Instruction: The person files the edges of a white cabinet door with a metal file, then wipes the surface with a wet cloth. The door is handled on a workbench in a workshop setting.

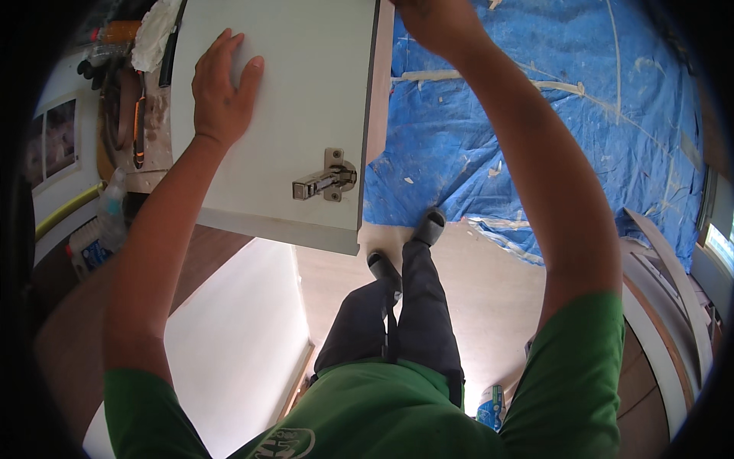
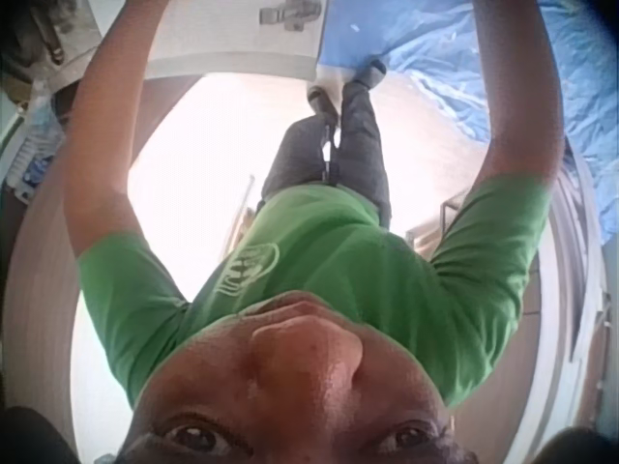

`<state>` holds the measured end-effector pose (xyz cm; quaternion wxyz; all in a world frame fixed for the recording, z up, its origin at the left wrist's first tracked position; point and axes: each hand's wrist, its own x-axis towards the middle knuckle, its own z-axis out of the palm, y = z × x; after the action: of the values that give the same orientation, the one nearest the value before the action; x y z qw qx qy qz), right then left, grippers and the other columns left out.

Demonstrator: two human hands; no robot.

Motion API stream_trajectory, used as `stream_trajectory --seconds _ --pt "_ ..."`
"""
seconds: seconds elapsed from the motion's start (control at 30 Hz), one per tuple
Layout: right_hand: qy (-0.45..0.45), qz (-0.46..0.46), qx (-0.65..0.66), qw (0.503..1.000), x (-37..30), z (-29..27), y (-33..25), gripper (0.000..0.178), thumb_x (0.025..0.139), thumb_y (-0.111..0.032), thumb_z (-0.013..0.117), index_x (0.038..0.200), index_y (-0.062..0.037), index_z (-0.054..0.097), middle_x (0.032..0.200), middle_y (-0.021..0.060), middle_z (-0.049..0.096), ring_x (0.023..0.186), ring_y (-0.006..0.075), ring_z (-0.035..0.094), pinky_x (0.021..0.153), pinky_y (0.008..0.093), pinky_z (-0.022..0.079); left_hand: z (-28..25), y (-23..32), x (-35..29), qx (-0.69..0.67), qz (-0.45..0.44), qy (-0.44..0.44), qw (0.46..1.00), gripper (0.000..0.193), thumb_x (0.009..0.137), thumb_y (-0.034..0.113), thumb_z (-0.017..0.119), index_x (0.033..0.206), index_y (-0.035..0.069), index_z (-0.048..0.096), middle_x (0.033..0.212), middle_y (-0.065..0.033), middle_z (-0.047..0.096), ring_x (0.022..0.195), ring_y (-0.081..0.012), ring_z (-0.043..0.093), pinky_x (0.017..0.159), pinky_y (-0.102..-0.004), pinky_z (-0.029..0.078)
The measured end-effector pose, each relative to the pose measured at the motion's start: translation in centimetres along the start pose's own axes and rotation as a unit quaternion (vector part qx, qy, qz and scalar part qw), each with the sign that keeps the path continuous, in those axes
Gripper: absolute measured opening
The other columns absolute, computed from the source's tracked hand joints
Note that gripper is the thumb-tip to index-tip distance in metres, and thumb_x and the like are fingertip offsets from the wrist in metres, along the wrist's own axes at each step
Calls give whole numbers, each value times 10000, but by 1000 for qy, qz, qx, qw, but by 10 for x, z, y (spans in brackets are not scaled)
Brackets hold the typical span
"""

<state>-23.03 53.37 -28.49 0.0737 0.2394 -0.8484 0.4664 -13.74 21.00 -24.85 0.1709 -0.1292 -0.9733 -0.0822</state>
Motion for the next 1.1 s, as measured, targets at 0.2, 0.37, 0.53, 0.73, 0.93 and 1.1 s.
stream_trajectory --seconds 0.2,0.37,0.53,0.73,0.93,1.1 --pt "-56 -92 6 994 -110 8 -57 252 901 97 641 1142 32 677 977 186 693 893 343 687 778 391 566 -1 -7 -1 -3 14 8 1000 524 1006 393 635 1396 48 568 1497 -185 536 1375 -372 496 1152 -461 398" --pt "-165 -25 33 985 -190 3 -98 271 865 109 636 1114 9 672 937 166 668 850 336 641 750 417 550 3 -5 -1 -7 -8 -1 1000 523 1009 398 631 1396 52 572 1496 -177 540 1376 -368 493 1153 -461 397" --pt "-82 81 89 989 -164 -7 -92 142 945 -2 680 1086 11 681 902 157 688 760 294 672 674 399 546 -7 1 -2 14 -21 -38 999 533 991 327 626 1404 8 518 1494 -227 496 1389 -402 450 1184 -498 335" --pt "-10 146 98 984 -90 1 -70 153 1044 -155 605 1005 -11 639 783 135 614 683 259 608 651 392 509 -3 1 -1 25 -1 -36 999 514 985 277 620 1385 -23 499 1462 -270 493 1361 -438 451 1168 -529 326" --pt "-71 147 -17 986 -79 2 -60 141 1023 -59 631 1133 -5 701 826 111 656 719 158 608 668 336 512 -1 0 1 18 11 -20 1000 497 980 271 629 1368 -21 519 1439 -273 512 1340 -442 467 1160 -522 338" --pt "-67 -49 35 996 -152 10 -79 147 919 40 688 1066 33 680 876 156 654 775 313 655 655 387 526 -1 -2 -2 22 15 -20 999 497 985 265 624 1376 -22 518 1443 -272 511 1350 -437 464 1163 -519 340"
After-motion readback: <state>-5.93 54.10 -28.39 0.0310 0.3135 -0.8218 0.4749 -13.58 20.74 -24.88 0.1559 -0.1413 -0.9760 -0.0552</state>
